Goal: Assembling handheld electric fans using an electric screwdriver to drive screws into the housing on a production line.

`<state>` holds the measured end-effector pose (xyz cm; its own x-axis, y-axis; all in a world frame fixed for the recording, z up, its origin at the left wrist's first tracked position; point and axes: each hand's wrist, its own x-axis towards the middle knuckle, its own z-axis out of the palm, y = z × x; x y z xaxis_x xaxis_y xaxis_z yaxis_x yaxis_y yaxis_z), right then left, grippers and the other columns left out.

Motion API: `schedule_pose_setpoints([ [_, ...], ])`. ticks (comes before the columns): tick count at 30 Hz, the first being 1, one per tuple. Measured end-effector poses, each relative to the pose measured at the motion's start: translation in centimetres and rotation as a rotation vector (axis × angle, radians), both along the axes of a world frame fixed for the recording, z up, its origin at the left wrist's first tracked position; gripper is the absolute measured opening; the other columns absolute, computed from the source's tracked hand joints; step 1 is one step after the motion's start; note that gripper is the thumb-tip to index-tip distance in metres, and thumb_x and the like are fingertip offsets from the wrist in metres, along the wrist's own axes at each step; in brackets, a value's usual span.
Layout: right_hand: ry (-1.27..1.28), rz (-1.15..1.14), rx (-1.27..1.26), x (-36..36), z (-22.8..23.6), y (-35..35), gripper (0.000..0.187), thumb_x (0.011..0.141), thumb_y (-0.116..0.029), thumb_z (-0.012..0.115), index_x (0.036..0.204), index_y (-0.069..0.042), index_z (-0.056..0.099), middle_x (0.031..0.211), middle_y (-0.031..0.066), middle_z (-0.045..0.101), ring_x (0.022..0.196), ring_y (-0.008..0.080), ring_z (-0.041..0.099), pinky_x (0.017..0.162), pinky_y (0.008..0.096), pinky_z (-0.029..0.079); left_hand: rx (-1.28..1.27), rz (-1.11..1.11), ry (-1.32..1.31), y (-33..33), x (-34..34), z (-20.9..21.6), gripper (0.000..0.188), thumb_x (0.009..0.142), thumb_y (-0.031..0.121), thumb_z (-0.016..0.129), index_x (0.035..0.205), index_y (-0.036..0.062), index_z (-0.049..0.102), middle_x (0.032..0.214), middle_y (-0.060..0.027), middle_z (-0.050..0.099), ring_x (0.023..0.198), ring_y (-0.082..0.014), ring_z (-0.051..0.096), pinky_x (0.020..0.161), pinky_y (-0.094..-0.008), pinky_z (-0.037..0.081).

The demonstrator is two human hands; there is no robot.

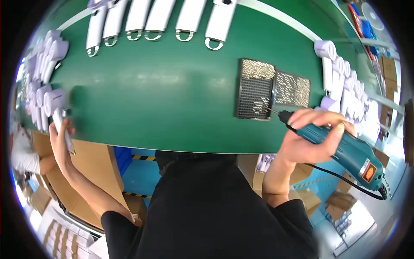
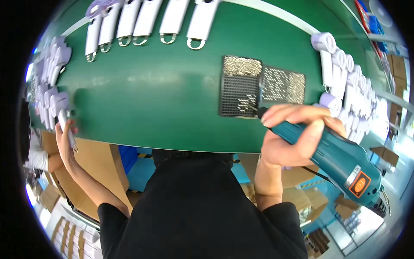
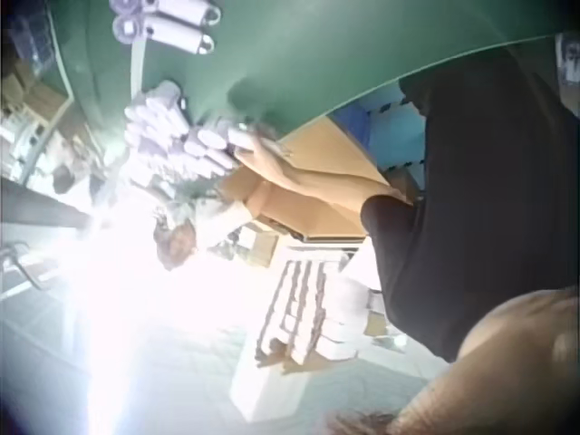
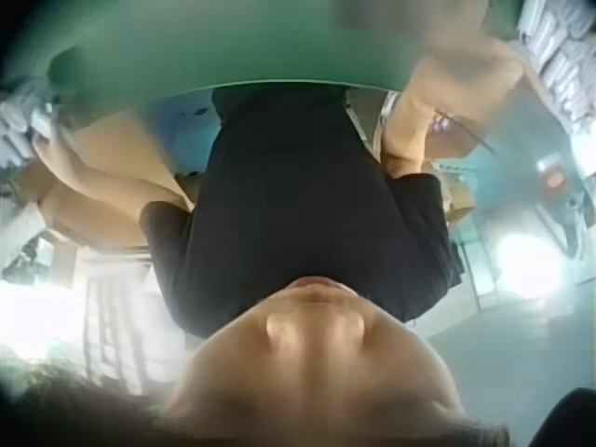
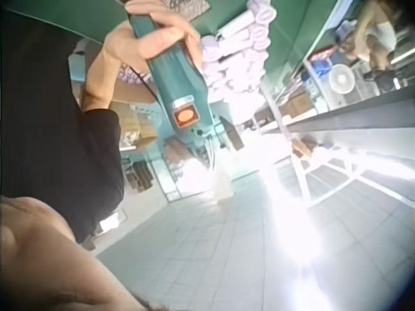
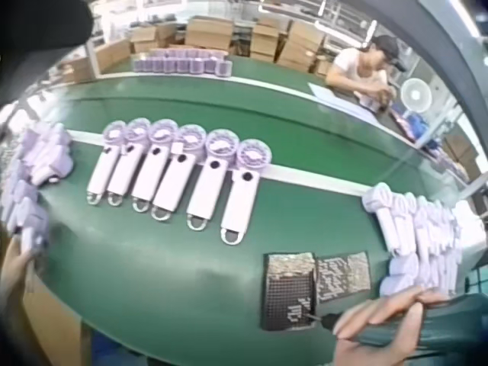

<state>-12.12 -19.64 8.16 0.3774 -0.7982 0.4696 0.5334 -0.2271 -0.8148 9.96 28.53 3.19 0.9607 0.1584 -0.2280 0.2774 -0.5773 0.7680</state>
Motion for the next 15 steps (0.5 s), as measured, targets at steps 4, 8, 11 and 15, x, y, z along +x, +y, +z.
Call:
schedule_pose_setpoints([
  [4, 0.074, -0.051, -0.012, -0.1, -0.8, -0.2, 0.021, 0.092, -0.014, 0.044, 0.108, -0.006, 0.034, 0.067, 0.0138, 0.049, 0.035, 0.0222, 0.047, 0.034, 0.0349, 0.046, -0.541, -0.119, 0.088, -7.8, -5.1, -0.3, 0.037, 0.093, 0.017, 0.06, 0.124, -0.0016, 0.05, 0.076, -0.002, 0.053, 0.052, -0.0072, 0.049, 0.045, -0.0195, 0.036],
  [8, 0.087, -0.024, -0.03, -0.5, -1.7, -0.5, 0.022, 0.09, -0.01, 0.048, 0.107, -0.005, 0.034, 0.067, 0.0144, 0.05, 0.036, 0.0219, 0.048, 0.034, 0.0352, 0.047, -0.857, -0.165, 0.258, -16.4, -9.4, -2.7, 0.044, 0.093, 0.027, 0.06, 0.124, -0.0023, 0.047, 0.079, -0.0052, 0.052, 0.05, -0.0127, 0.053, 0.042, -0.0247, 0.043],
  [11, 0.095, 0.028, 0.015, -0.1, -2.3, -0.3, 0.023, 0.089, -0.006, 0.05, 0.106, -0.005, 0.035, 0.066, 0.0144, 0.05, 0.037, 0.022, 0.049, 0.035, 0.0359, 0.047, -0.913, -0.193, 0.31, -21.7, -12.2, -1.8, 0.038, 0.093, 0.016, 0.058, 0.123, -0.0016, 0.044, 0.085, -0.0116, 0.058, 0.05, -0.0145, 0.055, 0.042, -0.0248, 0.044],
  [15, 0.104, 0.053, -0.017, 0.1, -3.1, -0.4, 0.022, 0.088, -0.005, 0.053, 0.102, -0.003, 0.036, 0.067, 0.0145, 0.051, 0.037, 0.0219, 0.049, 0.035, 0.0365, 0.048, -0.965, -0.25, 0.385, -25.7, -14.0, -1.2, 0.033, 0.093, 0.01, 0.058, 0.119, -0.0013, 0.042, 0.09, -0.013, 0.062, 0.057, -0.0148, 0.06, 0.051, -0.026, 0.049],
])
